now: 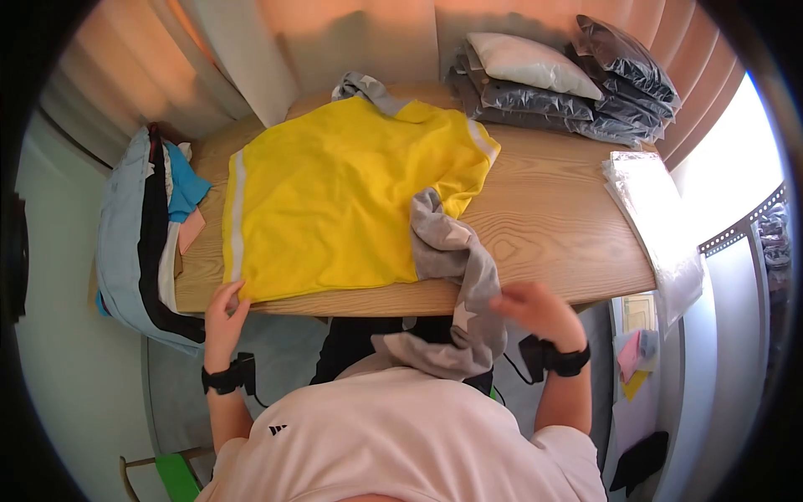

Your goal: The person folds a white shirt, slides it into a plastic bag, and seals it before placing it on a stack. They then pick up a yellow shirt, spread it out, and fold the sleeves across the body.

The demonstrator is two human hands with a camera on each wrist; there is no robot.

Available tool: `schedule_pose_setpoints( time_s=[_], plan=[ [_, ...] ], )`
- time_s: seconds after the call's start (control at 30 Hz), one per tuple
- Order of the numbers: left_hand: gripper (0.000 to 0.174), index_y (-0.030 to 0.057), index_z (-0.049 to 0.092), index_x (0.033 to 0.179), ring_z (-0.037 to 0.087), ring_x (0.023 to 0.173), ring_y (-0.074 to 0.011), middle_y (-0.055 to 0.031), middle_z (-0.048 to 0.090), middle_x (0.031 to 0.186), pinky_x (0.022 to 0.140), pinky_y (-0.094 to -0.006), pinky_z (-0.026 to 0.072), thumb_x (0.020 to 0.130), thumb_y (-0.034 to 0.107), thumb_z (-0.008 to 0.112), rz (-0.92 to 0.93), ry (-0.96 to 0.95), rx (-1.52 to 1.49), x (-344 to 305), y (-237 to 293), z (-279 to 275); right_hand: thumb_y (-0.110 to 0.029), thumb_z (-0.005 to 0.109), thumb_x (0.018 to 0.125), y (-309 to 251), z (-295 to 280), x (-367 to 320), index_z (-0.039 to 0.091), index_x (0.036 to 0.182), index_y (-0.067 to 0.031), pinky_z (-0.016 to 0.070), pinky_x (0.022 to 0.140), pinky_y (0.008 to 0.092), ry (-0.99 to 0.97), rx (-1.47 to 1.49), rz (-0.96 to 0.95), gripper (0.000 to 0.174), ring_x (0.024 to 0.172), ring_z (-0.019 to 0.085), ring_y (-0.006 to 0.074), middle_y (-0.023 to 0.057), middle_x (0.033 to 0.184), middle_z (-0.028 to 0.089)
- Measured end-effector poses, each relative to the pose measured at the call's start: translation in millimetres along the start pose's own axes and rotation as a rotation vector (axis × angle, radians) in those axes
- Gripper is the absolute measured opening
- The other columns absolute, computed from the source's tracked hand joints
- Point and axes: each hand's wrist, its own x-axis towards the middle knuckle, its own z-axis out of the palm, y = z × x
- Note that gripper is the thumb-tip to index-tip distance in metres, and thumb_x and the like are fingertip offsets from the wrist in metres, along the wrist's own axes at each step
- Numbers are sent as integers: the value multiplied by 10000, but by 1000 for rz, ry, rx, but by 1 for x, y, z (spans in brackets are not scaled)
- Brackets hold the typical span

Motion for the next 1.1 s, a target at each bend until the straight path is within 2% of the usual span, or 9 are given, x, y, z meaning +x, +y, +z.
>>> schedule_pose_setpoints(
  time_s=[0.07, 0.27, 0.4, 0.47, 0.53, 0.67, 0.8, 0.87, 1.1],
  plan=[
    [318, 30, 594, 1095, 538, 1007, -262, -122, 564, 1103, 851, -323, 435, 777, 23, 607, 21, -32, 76, -5, -12, -1, -151, 674, 785, -6, -27, 20, 604, 1104, -28, 480, 613, 271, 437, -17, -29, 349, 663, 571, 129, 92, 874, 644],
    [316, 30, 604, 1049, 490, 1047, -284, -113, 516, 1091, 917, -348, 401, 739, -29, 596, 48, -8, 107, -8, -25, 9, 18, 615, 726, -41, -41, 117, 449, 1289, -115, 484, 689, 276, 333, -397, -534, 601, 763, 587, 199, 110, 1233, 529],
    [327, 33, 602, 1030, 477, 1043, -278, -102, 488, 1068, 907, -343, 399, 715, -54, 584, -5, 23, 96, -8, -20, 15, 35, 607, 717, -16, -47, 154, 536, 1190, -98, 479, 708, 281, 196, -592, -613, 496, 772, 577, 226, 114, 1095, 570],
    [336, 33, 599, 1003, 468, 1043, -278, -103, 479, 1068, 902, -341, 391, 685, -68, 571, -60, 31, 59, -8, -19, 16, 17, 616, 721, -5, -73, 137, 609, 1048, -50, 476, 699, 296, 138, -274, -611, 335, 761, 570, 226, 105, 980, 579],
    [335, 31, 594, 993, 465, 1035, -279, -107, 478, 1064, 899, -344, 389, 675, -72, 564, -35, 26, 112, -8, -20, 16, -8, 625, 736, 27, -92, 112, 658, 907, -49, 483, 700, 302, 412, 55, -364, 179, 810, 612, 241, 123, 860, 621],
    [321, 23, 582, 964, 464, 1007, -284, -111, 475, 1058, 893, -351, 385, 660, -76, 554, 40, 38, 181, -5, -22, 16, -87, 636, 774, 70, -89, 35, 653, 836, -28, 477, 583, 299, 963, -358, 74, 87, 620, 600, 197, 91, 699, 628],
    [328, 26, 580, 968, 468, 1004, -296, -121, 481, 1043, 863, -351, 391, 656, -75, 552, 53, 52, 212, -5, -27, 18, -149, 651, 807, 20, -16, -23, 643, 865, 32, 480, 635, 315, 117, 41, 270, 190, 736, 623, 194, 127, 782, 657],
    [357, 32, 578, 980, 471, 998, -303, -128, 483, 1040, 854, -353, 393, 644, -83, 543, 40, 35, 239, -6, -23, 18, -184, 672, 808, -1, 23, -20, 641, 933, 45, 491, 734, 332, -103, -83, 83, 263, 817, 636, 225, 130, 849, 669],
    [366, 59, 580, 955, 485, 965, -315, -106, 518, 971, 837, -390, 389, 627, -99, 541, 175, 159, 420, -13, -31, 20, -163, 679, 809, 14, 142, 21, 610, 1022, 28, 468, 799, 305, 330, 589, -199, 294, 866, 598, 161, 82, 890, 658]
  ],
)
